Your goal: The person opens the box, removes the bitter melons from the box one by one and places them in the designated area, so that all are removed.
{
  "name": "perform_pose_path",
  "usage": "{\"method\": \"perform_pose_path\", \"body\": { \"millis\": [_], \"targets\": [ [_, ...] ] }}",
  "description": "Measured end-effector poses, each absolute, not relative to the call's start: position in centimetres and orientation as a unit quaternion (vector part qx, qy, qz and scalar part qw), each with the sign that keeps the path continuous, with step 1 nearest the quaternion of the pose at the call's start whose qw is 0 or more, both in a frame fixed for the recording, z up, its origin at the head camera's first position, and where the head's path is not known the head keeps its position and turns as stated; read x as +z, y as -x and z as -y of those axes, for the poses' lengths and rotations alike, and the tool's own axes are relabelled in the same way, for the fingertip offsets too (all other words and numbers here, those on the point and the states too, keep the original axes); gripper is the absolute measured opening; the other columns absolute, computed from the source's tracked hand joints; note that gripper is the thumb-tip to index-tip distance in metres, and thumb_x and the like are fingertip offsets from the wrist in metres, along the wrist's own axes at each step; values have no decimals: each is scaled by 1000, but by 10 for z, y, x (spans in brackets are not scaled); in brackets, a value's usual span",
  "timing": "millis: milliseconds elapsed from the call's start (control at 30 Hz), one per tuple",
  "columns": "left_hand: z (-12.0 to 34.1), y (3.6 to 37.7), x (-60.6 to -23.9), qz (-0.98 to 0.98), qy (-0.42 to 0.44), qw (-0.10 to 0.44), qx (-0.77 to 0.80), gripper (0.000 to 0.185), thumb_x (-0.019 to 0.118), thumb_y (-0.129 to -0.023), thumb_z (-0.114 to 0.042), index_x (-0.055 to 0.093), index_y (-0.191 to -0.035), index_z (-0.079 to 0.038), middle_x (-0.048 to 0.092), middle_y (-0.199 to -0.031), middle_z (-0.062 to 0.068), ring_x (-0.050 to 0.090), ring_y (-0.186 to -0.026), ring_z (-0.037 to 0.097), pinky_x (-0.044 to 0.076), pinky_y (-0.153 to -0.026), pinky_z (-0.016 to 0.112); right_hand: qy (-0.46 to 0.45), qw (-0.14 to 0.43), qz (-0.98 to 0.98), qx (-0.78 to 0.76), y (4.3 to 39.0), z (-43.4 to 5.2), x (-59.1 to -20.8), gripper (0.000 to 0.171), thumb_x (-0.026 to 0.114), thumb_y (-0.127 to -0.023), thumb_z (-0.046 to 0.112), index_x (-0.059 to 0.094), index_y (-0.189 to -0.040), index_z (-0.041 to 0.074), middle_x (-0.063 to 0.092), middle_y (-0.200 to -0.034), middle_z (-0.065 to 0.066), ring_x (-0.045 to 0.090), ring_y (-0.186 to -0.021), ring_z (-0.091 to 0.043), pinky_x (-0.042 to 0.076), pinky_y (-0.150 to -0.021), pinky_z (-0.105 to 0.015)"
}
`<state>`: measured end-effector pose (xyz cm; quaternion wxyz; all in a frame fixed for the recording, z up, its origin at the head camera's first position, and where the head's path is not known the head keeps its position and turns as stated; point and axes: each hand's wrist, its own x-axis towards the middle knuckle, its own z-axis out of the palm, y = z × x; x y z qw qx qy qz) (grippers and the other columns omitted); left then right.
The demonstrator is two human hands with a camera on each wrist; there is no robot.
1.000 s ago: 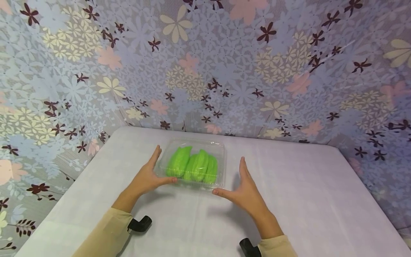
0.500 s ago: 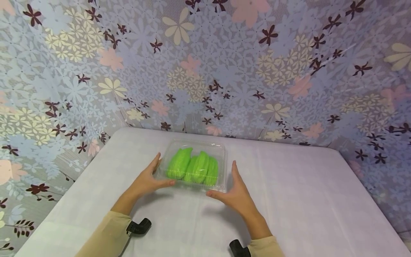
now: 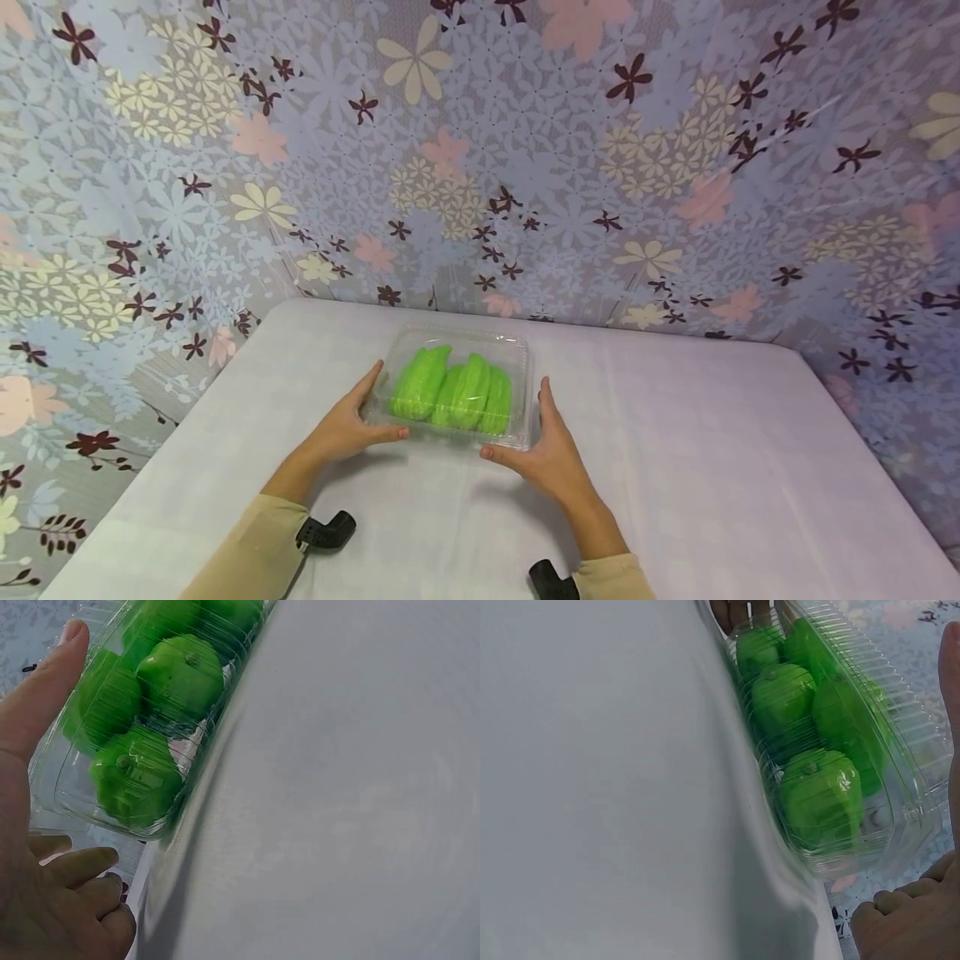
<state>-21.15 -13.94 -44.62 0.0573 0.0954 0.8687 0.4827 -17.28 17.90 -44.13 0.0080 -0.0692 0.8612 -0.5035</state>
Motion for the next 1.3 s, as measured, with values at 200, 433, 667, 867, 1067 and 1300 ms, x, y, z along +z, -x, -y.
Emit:
{"method": "perform_pose_path", "body": {
  "millis": [200,433,667,867,1067,1300],
  "targets": [
    [137,213,-447,-866,-98,65,486,124,91,-72,-45,9,-164,-27,16,-167,7,17,-150,36,19,-118,59,65,9,-860,-506,172,-179,-445,127,88,-79,32,-6,-161,7,3,-166,-22,14,-149,-44,19,-119,-54],
    [141,212,-447,-868,-92,63,485,124,91,-72,-43,10,-164,-24,16,-166,4,17,-150,33,19,-119,56,62,10,-865,-498,174,-174,-449,129,90,-77,33,-4,-162,9,3,-167,-16,8,-151,-39,18,-118,-57],
    [142,214,-448,-868,-107,61,482,123,90,-74,-41,9,-164,-20,14,-167,8,16,-150,36,18,-118,57,48,12,-871,-489,174,-172,-450,131,91,-74,39,-2,-163,13,6,-166,-17,14,-150,-39,21,-118,-56],
    [140,213,-448,-866,-115,64,483,121,90,-75,-40,9,-164,-20,15,-166,9,18,-149,39,20,-117,59,37,14,-880,-473,173,-173,-452,131,89,-74,46,-2,-163,13,5,-167,-14,13,-150,-39,19,-119,-55],
    [140,213,-448,-864,-120,69,483,120,88,-77,-42,9,-164,-22,18,-166,11,26,-146,42,30,-114,60,36,14,-883,-467,172,-176,-452,125,86,-78,48,2,-163,10,8,-166,-15,14,-150,-39,19,-119,-53],
    [141,213,-449,-864,-116,72,484,115,87,-79,-39,11,-164,-22,27,-162,17,49,-126,35,46,-101,55,35,6,-875,-483,173,-177,-451,122,86,-78,48,7,-163,8,13,-165,-18,22,-147,-41,25,-118,-52]
  ]
}}
